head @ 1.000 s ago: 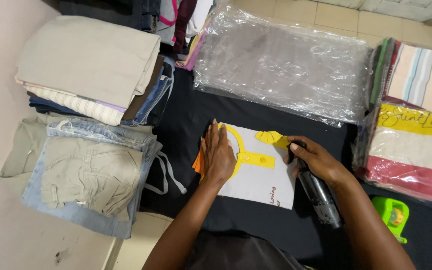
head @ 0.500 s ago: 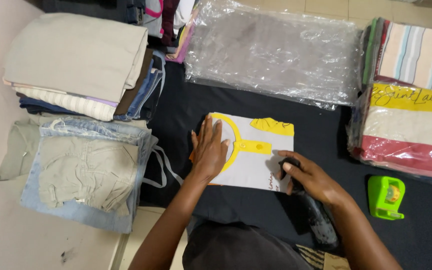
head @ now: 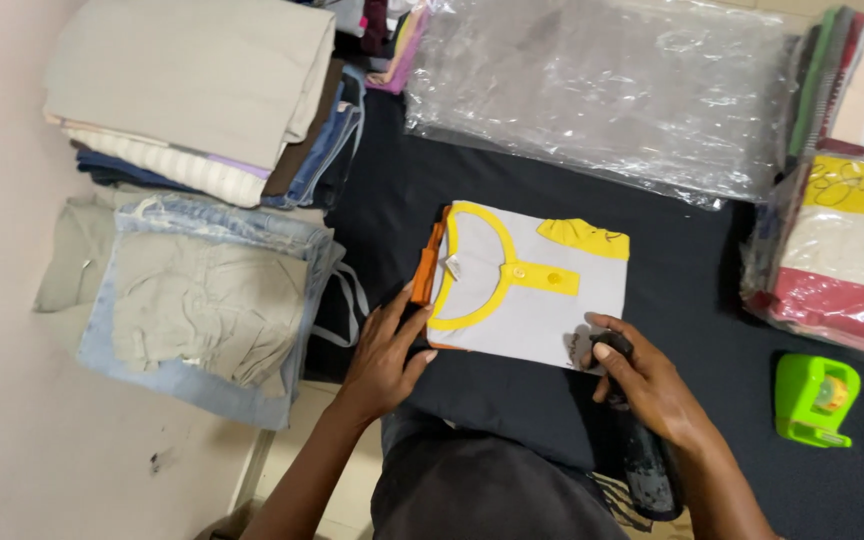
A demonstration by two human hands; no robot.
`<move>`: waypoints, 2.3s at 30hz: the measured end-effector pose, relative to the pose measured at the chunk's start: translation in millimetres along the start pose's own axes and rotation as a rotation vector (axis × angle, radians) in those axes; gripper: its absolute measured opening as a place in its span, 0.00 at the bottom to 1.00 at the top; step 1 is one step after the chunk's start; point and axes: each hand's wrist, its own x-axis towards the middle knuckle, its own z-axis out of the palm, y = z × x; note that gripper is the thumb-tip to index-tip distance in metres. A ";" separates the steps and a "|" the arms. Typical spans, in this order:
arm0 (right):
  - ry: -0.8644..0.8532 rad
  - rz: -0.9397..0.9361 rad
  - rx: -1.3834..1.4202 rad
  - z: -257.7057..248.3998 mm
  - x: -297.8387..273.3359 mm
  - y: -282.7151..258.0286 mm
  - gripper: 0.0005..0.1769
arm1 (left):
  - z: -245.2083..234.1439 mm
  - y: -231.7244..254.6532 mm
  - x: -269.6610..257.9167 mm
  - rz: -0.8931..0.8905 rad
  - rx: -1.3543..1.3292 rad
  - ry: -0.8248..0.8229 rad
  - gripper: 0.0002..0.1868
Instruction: Organizing and stacking folded clothing items on a table, periodically using a spray bottle.
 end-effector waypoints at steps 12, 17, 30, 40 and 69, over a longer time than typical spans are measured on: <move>-0.269 -0.105 -0.186 73.5 17.8 -77.6 0.35 | 35.0 -11.0 3.4 0.067 -0.043 0.312 0.19; -0.345 -0.147 -0.217 91.9 25.1 -80.5 0.34 | 42.5 -10.2 0.9 0.048 -0.037 0.405 0.17; -0.292 -0.237 0.036 67.3 90.3 -112.2 0.32 | 47.0 -10.0 -2.4 0.049 -0.005 0.395 0.17; -0.188 -0.174 0.016 74.7 129.7 -147.1 0.31 | 46.1 -7.6 -1.6 0.059 0.009 0.440 0.17; -0.222 -0.110 0.156 10.6 30.7 -51.5 0.32 | 51.9 -12.4 4.4 0.006 -0.001 0.516 0.17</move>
